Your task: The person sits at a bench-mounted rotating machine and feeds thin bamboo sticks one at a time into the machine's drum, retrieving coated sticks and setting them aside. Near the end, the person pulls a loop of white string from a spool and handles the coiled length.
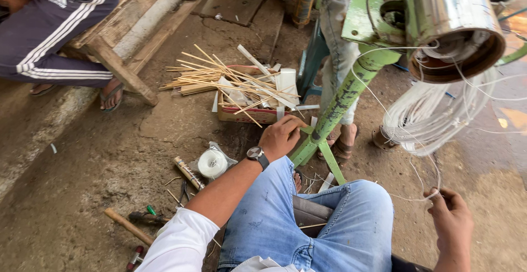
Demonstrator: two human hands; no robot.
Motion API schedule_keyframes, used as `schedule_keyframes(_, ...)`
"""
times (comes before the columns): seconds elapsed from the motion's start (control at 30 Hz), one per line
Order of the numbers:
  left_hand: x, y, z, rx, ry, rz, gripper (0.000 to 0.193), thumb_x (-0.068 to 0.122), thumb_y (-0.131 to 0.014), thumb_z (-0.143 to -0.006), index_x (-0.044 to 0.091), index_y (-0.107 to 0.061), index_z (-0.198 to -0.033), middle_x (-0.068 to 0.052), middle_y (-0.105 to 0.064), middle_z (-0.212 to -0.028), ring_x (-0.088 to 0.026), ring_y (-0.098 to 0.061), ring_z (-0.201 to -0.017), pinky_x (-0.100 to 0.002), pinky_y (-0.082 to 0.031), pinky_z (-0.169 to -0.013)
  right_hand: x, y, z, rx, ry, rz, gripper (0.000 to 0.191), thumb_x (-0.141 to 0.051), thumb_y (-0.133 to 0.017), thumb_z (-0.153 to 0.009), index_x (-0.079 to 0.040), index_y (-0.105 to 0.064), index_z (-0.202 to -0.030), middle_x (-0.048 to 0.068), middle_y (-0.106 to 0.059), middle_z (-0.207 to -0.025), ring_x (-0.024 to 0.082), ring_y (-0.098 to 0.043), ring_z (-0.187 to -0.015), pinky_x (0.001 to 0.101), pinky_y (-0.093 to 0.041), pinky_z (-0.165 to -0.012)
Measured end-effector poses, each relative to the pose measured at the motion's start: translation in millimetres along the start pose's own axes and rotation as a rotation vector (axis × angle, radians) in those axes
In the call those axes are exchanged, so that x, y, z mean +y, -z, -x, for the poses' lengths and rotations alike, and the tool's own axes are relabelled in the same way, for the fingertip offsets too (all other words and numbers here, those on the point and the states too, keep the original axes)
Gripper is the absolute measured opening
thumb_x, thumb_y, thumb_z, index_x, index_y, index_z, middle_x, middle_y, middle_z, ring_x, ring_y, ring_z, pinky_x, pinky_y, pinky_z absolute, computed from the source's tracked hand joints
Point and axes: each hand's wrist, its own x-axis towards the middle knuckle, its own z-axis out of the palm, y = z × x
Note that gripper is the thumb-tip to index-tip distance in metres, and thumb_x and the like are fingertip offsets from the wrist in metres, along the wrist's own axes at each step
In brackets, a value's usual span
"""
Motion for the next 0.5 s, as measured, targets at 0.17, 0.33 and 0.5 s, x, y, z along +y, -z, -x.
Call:
schedule_keyframes(0.17, 1.4, 1.1, 0.4, 0.009, 0.002, -0.010, 0.014, 0.012, -0.064, -0.095, 0.017, -0.070, -0.107, 0.001, -0.071, -0.110, -0.024, -0.072, -0.080, -0.038, -0.061, -0.069, 0.1, -0.1, 1.7, 0.000, 0.000, 0.001, 0.026, -0.022, -0.068, -0.108, 0.000, -0.068, -0.121, 0.006, -0.075, -0.106, 0.012, -0.062, -0.084, 0.0277, -0.051, -0.074)
schedule_keyframes(0.33, 2.9, 1.0, 0.1, 0.006, 0.009, -0.004, 0.015, 0.011, -0.064, -0.095, 0.017, -0.070, -0.107, 0.001, -0.071, -0.110, -0.024, -0.072, -0.079, -0.039, -0.061, -0.068, 3.3, 2.0, -0.2, -0.006, 0.001, -0.019, 0.025, -0.022, -0.067, -0.107, -0.001, -0.067, -0.121, 0.006, -0.075, -0.106, 0.011, -0.064, -0.087, 0.0270, -0.052, -0.075)
schedule_keyframes(0.5, 4.0, -0.1, -0.5, -0.001, 0.017, -0.010, 0.016, 0.010, -0.064, -0.094, 0.017, -0.071, -0.107, 0.001, -0.071, -0.110, -0.024, -0.071, -0.077, -0.039, -0.060, -0.067, 8.7, 3.9, -3.3, -0.016, 0.038, -0.028, 0.025, -0.020, -0.067, -0.109, 0.000, -0.066, -0.122, 0.007, -0.074, -0.108, 0.010, -0.064, -0.091, 0.0271, -0.051, -0.075)
